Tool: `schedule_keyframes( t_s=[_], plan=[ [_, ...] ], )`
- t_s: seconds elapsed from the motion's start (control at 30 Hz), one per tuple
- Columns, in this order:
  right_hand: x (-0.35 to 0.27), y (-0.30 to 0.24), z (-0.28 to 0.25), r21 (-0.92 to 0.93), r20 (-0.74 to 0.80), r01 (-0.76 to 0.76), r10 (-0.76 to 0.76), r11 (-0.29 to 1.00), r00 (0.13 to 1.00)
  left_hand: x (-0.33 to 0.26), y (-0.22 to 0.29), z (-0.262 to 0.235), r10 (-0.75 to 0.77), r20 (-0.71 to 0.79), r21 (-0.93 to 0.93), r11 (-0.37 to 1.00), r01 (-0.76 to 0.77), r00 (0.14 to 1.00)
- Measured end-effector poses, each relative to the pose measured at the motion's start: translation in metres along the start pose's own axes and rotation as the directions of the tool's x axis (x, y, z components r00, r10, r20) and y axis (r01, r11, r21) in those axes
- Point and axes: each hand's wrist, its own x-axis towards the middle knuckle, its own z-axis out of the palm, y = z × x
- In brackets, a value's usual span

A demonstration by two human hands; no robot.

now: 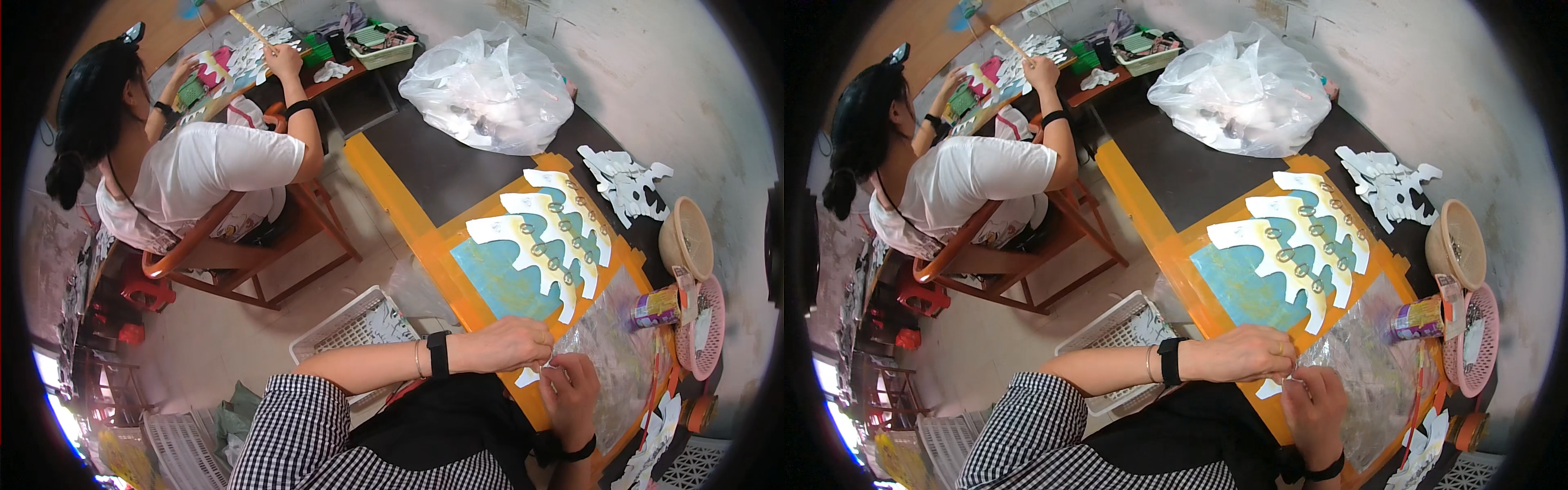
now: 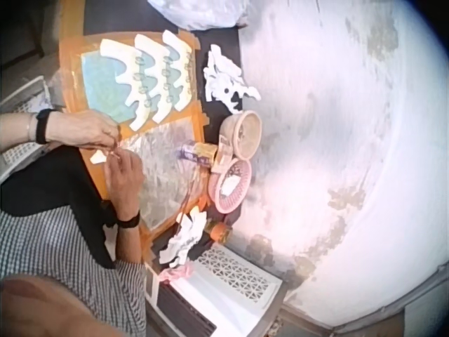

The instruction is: Attaching metal hooks and rings to shoe upper components by hand.

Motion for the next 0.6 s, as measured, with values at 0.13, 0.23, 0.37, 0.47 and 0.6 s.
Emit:
schedule_keyframes(
  t_s=[0.13,0.23,0.37,0.47,0.6],
  plan=[
    [0.0,0.004,0.002,-0.074,0.028,0.135,-0.134,0.988,0.991,-0.001,-0.004,0.002,-0.015,0.015,-0.038,0.999,0.015,1.0],
    [-0.002,0.006,0.002,-0.041,0.061,0.133,-0.13,0.99,0.99,-0.003,-0.003,0.003,-0.019,0.021,-0.057,0.998,0.02,1.0],
    [-0.004,0.008,0.004,0.048,0.075,0.073,-0.077,0.996,0.994,-0.002,0.005,-0.002,-0.047,0.059,-0.085,0.995,0.052,0.997],
    [-0.005,0.01,0.003,0.108,0.093,0.039,-0.049,0.993,0.994,-0.003,0.01,-0.003,-0.05,0.067,-0.067,0.996,0.055,0.996],
    [-0.007,0.01,0.002,0.213,0.09,-0.06,0.042,0.975,0.995,-0.005,0.01,-0.001,-0.042,0.061,-0.047,0.998,0.045,0.997]
  ],
)
